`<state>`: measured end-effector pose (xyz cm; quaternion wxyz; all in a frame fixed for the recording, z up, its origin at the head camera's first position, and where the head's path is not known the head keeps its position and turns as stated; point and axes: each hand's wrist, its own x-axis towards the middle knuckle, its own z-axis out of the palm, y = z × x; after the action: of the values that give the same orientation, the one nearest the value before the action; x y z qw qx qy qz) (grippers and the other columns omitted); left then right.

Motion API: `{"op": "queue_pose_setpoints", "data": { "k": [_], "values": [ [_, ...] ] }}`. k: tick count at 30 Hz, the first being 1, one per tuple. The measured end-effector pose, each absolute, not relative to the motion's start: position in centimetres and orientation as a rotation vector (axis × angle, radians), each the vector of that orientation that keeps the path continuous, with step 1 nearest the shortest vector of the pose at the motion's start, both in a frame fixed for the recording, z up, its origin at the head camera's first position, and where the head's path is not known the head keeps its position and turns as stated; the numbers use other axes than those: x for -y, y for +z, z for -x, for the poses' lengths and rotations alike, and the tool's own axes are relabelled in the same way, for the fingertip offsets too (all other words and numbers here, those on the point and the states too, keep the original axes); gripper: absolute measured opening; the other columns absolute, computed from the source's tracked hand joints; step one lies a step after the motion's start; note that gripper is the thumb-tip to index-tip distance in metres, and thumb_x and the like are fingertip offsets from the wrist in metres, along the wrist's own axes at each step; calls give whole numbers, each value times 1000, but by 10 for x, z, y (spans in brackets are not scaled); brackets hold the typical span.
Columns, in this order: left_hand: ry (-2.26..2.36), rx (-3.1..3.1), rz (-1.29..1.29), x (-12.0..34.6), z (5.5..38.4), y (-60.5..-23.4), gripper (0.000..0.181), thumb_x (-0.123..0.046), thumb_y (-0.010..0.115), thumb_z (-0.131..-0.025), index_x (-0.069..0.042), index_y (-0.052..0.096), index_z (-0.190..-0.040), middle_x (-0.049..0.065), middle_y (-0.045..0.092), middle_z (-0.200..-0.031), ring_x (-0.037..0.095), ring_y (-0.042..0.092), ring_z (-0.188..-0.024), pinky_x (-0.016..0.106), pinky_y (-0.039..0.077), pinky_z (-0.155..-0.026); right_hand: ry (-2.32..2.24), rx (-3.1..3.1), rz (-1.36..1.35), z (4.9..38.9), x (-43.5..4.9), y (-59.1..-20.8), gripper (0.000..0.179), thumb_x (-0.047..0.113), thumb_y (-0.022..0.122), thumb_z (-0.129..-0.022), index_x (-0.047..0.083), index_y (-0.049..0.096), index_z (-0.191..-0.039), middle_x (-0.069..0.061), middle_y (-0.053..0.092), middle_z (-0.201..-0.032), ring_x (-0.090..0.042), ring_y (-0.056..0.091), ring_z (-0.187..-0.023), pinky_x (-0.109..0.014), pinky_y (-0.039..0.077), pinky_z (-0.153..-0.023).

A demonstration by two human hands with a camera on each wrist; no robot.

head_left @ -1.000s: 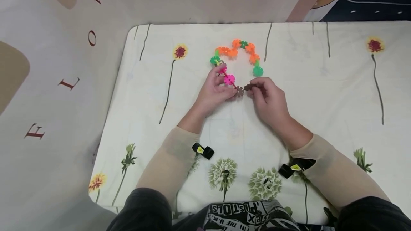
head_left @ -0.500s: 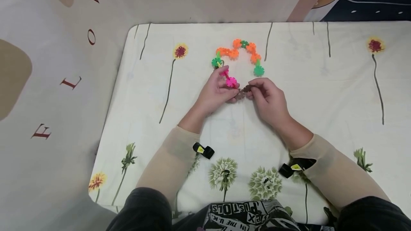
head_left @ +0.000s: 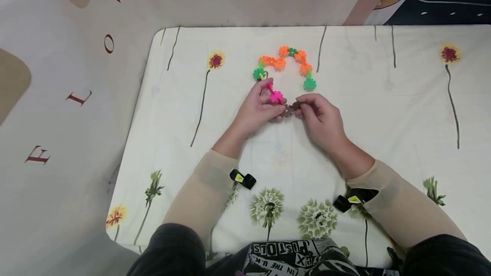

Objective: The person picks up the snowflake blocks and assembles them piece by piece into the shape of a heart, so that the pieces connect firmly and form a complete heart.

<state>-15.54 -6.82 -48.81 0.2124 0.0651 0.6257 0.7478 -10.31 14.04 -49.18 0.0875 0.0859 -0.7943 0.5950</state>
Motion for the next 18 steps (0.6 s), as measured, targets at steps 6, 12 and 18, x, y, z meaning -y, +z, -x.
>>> {"op": "queue_pose_setpoints", "data": {
  "k": [6,12,18],
  "values": [
    [2077,-1734,-166,68,156,-487,83,10,74,-96,-12,32,-164,22,72,-121,29,76,-88,37,65,-75,1817,2291,-250,104,-141,-492,19,-10,54,-106,-10,67,-120,-20,74,-105,-17,72,-86,-23,59,-84],
    [2074,-1720,-147,68,156,-486,82,10,73,-96,-12,33,-164,22,72,-120,28,76,-89,36,65,-74,1806,2303,-282,104,-141,-493,19,-10,54,-106,-10,68,-120,-18,74,-106,-18,72,-87,-23,59,-84],
    [2079,-1708,-145,68,156,-485,81,10,73,-96,-11,32,-163,22,72,-120,26,76,-87,35,64,-73,1756,2324,-290,104,-141,-492,20,-10,54,-106,-9,69,-119,-17,74,-104,-17,71,-87,-21,57,-83]
  ]
}}
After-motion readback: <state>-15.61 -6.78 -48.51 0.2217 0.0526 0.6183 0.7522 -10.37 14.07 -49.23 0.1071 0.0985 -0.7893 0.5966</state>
